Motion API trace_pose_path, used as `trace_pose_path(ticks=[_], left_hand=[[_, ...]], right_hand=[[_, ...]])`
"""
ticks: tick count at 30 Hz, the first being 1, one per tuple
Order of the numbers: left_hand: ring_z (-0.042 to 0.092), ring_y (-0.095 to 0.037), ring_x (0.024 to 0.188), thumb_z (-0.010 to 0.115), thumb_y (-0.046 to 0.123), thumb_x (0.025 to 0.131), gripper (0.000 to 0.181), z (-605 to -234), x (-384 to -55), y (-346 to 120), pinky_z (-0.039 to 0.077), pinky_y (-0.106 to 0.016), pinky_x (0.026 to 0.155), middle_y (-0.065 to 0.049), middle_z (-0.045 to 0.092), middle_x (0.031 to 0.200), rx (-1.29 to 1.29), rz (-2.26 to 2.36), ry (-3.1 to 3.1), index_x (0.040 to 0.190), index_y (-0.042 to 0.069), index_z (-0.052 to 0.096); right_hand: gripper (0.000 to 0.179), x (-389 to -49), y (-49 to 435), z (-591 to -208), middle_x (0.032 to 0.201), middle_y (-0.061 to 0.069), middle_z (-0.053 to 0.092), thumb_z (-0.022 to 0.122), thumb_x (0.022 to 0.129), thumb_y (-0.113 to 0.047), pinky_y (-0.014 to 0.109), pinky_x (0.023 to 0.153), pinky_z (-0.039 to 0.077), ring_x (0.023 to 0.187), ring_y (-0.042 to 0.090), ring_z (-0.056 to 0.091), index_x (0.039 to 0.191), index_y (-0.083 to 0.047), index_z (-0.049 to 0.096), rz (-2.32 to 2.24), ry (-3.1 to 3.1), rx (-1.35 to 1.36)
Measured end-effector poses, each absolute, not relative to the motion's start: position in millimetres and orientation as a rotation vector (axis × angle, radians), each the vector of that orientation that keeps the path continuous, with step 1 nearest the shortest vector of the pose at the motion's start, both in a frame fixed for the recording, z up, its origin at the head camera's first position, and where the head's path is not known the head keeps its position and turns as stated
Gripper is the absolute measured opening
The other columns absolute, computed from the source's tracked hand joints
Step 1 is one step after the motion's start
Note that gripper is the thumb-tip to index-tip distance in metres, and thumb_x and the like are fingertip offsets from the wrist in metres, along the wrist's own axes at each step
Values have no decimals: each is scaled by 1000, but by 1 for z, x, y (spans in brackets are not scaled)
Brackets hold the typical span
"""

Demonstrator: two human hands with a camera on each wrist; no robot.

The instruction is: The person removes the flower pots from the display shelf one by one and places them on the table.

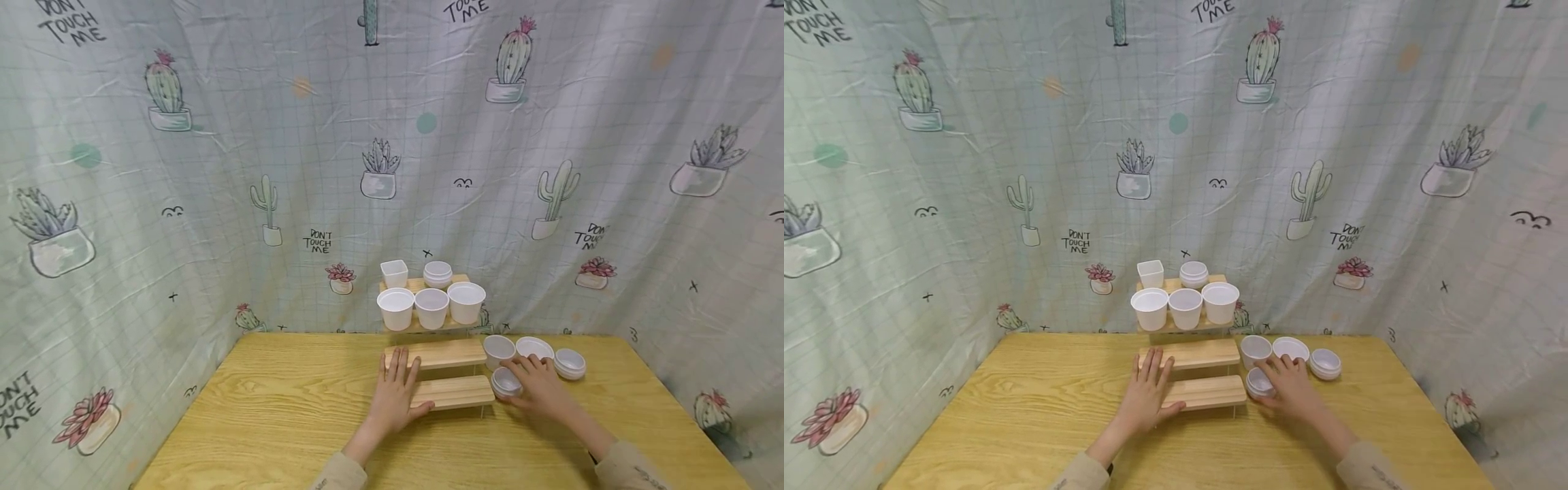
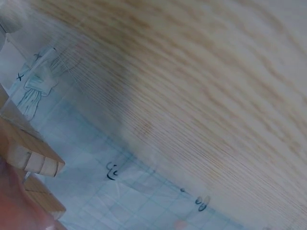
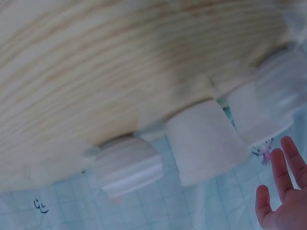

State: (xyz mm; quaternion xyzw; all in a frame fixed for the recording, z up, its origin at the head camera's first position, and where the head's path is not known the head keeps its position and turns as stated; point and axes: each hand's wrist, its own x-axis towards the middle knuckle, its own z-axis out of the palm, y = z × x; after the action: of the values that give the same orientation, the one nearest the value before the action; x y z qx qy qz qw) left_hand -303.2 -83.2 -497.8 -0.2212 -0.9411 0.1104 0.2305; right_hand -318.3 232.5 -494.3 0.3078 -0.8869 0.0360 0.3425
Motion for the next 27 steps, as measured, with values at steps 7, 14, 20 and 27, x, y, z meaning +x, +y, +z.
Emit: trace_pose_path(ticks=[7, 14, 20, 27], left_hand=[[18, -34, 136, 25, 73, 79, 87, -498, -304, -83, 20, -53, 107, -20, 22, 145, -610, 286, -2585, 140, 12, 24], [16, -34, 136, 24, 73, 79, 87, -499, -303, -83, 16, -53, 108, -21, 18, 147, -609, 292, -2620, 142, 12, 22], [17, -34, 136, 25, 73, 79, 87, -498, -303, -84, 16, -53, 108, -21, 19, 146, -608, 274, -2625, 141, 12, 23], [15, -33, 137, 25, 73, 79, 87, -497, -303, -82, 15, -52, 109, -20, 18, 147, -607, 277, -2647, 142, 13, 22]], right_hand=[[61, -312, 232, -473, 97, 4, 58, 78, 58, -35, 41, 68, 31, 82, 19, 46, 112, -13, 59, 125, -2267, 841], [58, -308, 219, -456, 100, 1, 58, 76, 63, -32, 43, 72, 33, 86, 18, 47, 116, -17, 57, 182, -2251, 874], [56, -306, 207, -447, 103, 2, 59, 75, 66, -27, 44, 73, 32, 87, 19, 48, 117, -14, 57, 233, -2257, 901], [56, -309, 197, -440, 105, 3, 59, 33, 87, -56, 44, 73, 34, 92, 22, 50, 118, -14, 55, 240, -2239, 885]])
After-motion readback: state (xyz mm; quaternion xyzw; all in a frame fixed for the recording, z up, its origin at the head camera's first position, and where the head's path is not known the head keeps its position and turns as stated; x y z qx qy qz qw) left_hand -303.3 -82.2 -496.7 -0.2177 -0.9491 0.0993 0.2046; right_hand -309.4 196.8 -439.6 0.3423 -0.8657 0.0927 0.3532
